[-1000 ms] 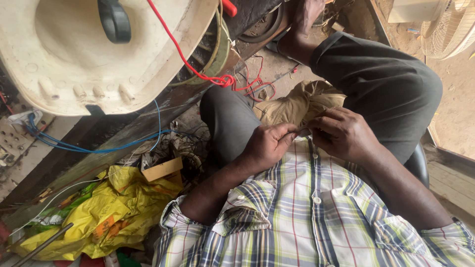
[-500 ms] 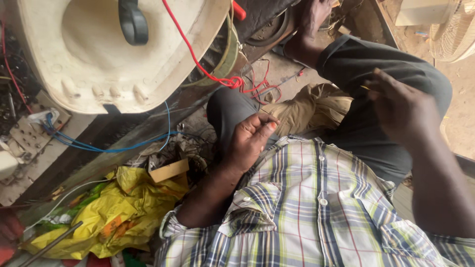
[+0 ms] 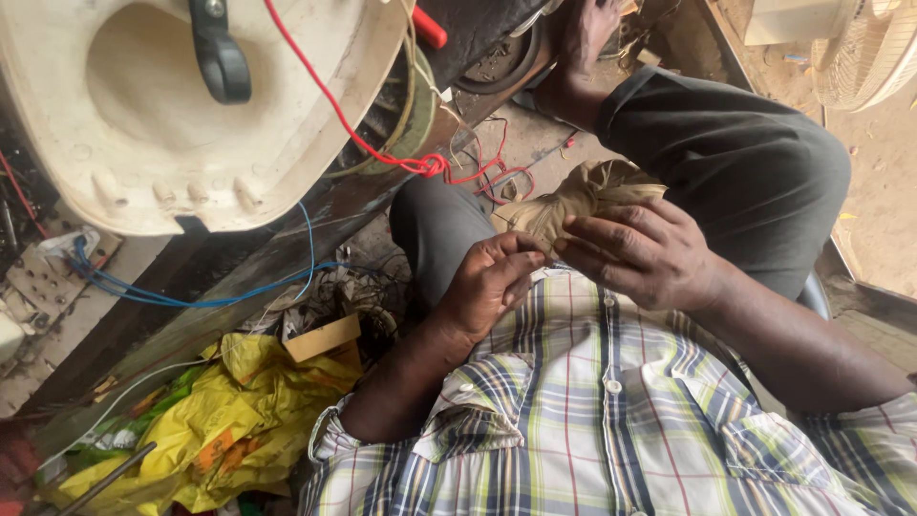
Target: The person uses scissors to cut a small piece of wire, then strips the insulation from the ends. They proceed to connect the prepared wire to a terminal on a white plastic housing, likely part of a fan assembly, by hand.
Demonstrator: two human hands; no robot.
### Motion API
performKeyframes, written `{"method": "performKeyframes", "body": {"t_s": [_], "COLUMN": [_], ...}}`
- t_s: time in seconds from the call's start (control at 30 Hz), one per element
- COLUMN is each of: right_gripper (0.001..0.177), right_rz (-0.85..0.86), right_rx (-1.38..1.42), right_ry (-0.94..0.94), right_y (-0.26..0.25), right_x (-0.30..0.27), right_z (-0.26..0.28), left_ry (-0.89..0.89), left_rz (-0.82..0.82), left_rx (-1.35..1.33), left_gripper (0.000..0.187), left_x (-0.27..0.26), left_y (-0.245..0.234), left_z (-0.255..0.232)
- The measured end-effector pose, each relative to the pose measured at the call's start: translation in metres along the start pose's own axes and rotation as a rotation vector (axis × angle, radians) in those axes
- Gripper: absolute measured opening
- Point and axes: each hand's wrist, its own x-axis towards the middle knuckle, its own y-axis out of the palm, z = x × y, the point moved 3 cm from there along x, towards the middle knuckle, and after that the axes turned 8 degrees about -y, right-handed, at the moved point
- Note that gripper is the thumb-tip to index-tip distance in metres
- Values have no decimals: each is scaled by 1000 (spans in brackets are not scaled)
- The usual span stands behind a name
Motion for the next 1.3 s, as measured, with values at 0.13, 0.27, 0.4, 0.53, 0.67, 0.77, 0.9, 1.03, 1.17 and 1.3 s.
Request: {"method": "performKeyframes", "body": {"t_s": [0.13,0.27,0.4,0.53,0.67,0.77,0.9,1.03,1.17,1.3], "right_gripper": [33,32,32,33,35,35,35,33,35,32], "right_rz": [20,64,110,126,163,183,184,171,175,149], "right_rx": [71,148,199,224,192,181,195,209,195,188], "right_ry": [27,106,174,151,111,83,81,111,176,167], "right_y": [3,8,12,10,6,6,9,13,15,11], "right_x": [2,-3,-11,-13,-10,-8,-10,-13,-16,-15], "right_z": [-5,-5,-4,-4,-2,0,2,3,5,4], "left_ry": [-18,39,325,583,476,699,825,802,641,624], "left_rz": [27,88,15,-109,-180,-270,-321,-315,-150,-60], "left_rx": [29,73,580,1070,1143,1321,1317,1207,988,1020], "left_gripper": [14,13,12,13,13,14,19,17,10,13], "left_x": [0,1,-3,-15,-17,-22,-25,-27,-28,-32], "left_y": [-2,0,10,26,32,37,38,36,35,35], "left_z": [4,5,-14,-37,-45,-50,-49,-43,-42,-45]}}
